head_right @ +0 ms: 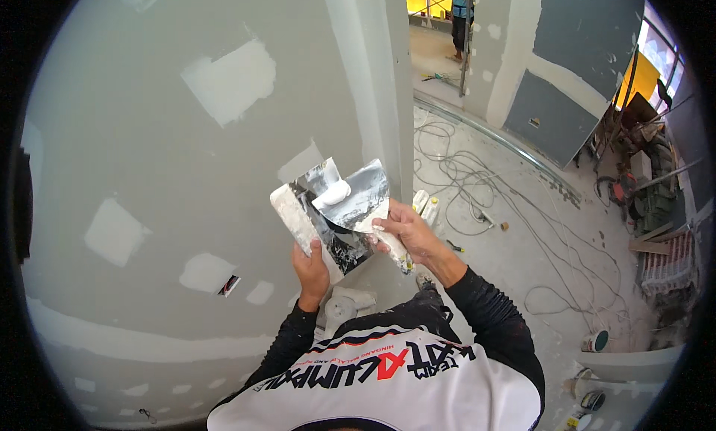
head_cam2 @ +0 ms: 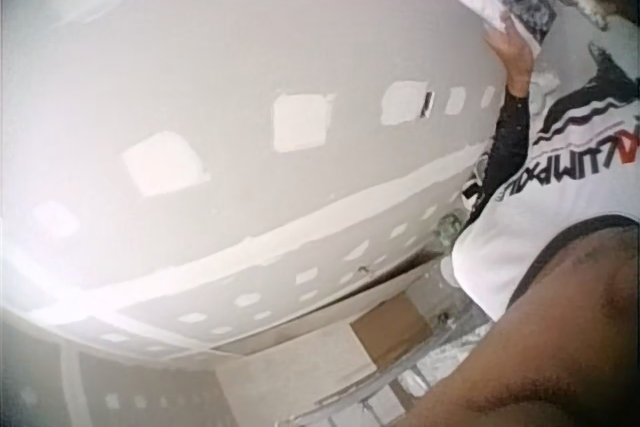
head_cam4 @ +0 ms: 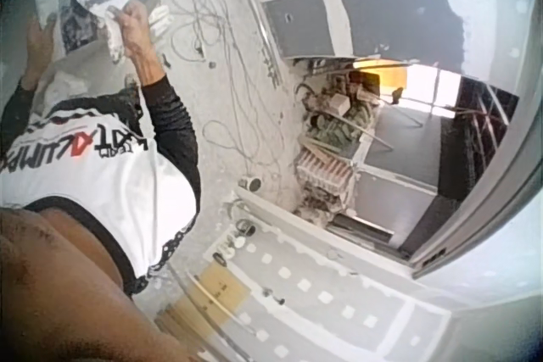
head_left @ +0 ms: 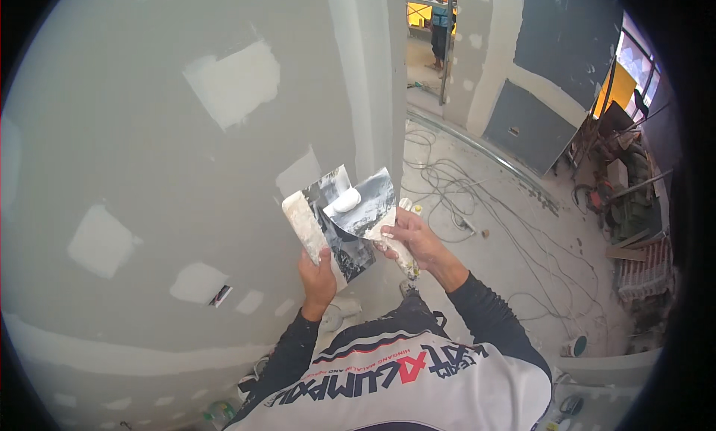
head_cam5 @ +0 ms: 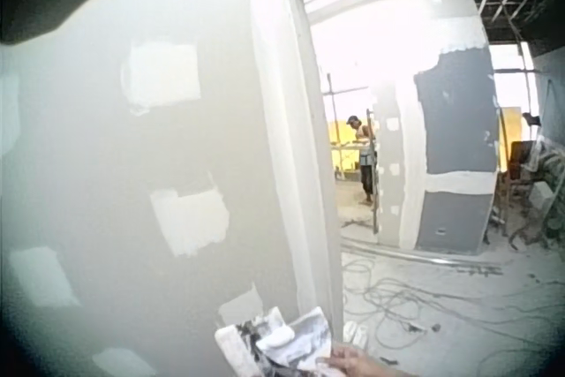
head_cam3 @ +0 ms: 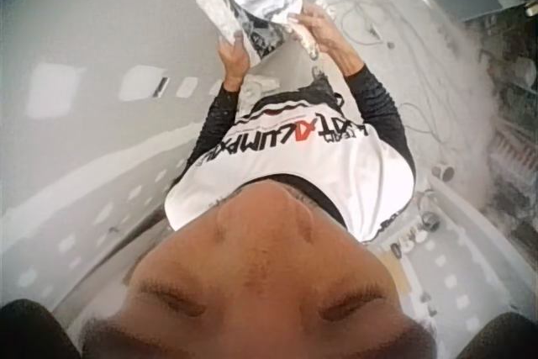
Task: The person scoops compound from a container using a putty knife, spreads and mixes the compound between two putty knives, and applies it along the drywall corner with the putty knife.
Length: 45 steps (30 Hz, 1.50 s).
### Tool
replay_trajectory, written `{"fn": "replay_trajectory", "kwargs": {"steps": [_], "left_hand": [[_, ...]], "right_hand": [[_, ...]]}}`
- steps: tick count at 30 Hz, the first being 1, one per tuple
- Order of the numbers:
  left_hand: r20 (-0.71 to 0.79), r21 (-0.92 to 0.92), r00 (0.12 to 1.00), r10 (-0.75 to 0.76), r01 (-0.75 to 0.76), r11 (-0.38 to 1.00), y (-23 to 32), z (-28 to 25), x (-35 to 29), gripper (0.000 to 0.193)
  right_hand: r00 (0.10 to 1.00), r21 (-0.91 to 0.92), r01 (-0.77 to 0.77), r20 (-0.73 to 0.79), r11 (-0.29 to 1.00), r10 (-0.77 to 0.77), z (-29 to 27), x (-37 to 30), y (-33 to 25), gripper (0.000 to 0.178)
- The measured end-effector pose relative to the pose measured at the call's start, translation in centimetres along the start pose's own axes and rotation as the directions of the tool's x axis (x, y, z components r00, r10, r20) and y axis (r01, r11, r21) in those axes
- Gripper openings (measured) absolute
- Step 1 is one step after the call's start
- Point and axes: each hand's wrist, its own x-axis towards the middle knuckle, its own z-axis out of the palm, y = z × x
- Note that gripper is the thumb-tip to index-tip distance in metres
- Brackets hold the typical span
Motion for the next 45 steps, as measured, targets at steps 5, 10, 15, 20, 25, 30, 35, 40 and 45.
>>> {"fn": "replay_trajectory", "kwargs": {"steps": [5,10,15,20,25,30,35,40,45], "left_hand": [[0.018,-0.036,0.993,-0.12,0.121,0.992,-3.7,-1.3,-1.5,0.036],[0.354,-0.574,0.701,-0.619,0.685,0.448,-3.2,-1.9,1.1,0.045],[0.471,-0.568,0.628,-0.62,0.753,0.332,-1.7,-2.2,1.9,0.045],[0.443,-0.571,0.638,-0.63,0.742,0.35,-2.1,-2.6,1.3,0.043],[0.267,-0.581,0.738,-0.619,0.636,0.508,-3.2,-3.0,1.7,0.043],[0.123,-0.559,0.847,-0.516,0.489,0.67,-4.3,-1.7,1.7,0.043],[0.071,-0.438,0.889,-0.452,0.435,0.787,-6.5,-0.5,0.9,0.044],[0.042,-0.276,0.91,-0.413,0.408,0.87,-6.8,-0.7,-0.4,0.046],[0.215,-0.433,0.829,-0.516,0.555,0.711,-8.6,-2.6,-0.5,0.046]], "right_hand": [[0.98,-0.264,0.199,0.054,0.944,-0.192,1.1,1.0,-3.0,0.032],[0.693,-0.789,0.612,0.569,-0.056,-0.443,2.6,1.2,-3.4,0.054],[0.753,-0.728,0.405,0.609,-0.553,-0.25,0.8,-0.6,-1.6,0.07],[0.816,-0.799,0.31,0.502,-0.514,-0.288,-3.3,-1.5,-1.8,0.07],[0.889,-0.869,0.189,-0.047,0.458,-0.455,-4.9,-4.8,-2.0,0.045],[0.967,0.05,-0.208,-0.138,0.977,0.213,-2.0,-7.6,-0.2,0.033],[0.96,0.035,-0.268,-0.07,0.963,0.27,-1.7,-4.4,2.8,0.033],[0.977,-0.041,-0.206,-0.066,0.978,0.203,-2.3,-3.9,0.5,0.034],[0.983,0.108,-0.184,0.041,0.977,0.181,-4.2,-4.1,-0.5,0.032]]}}
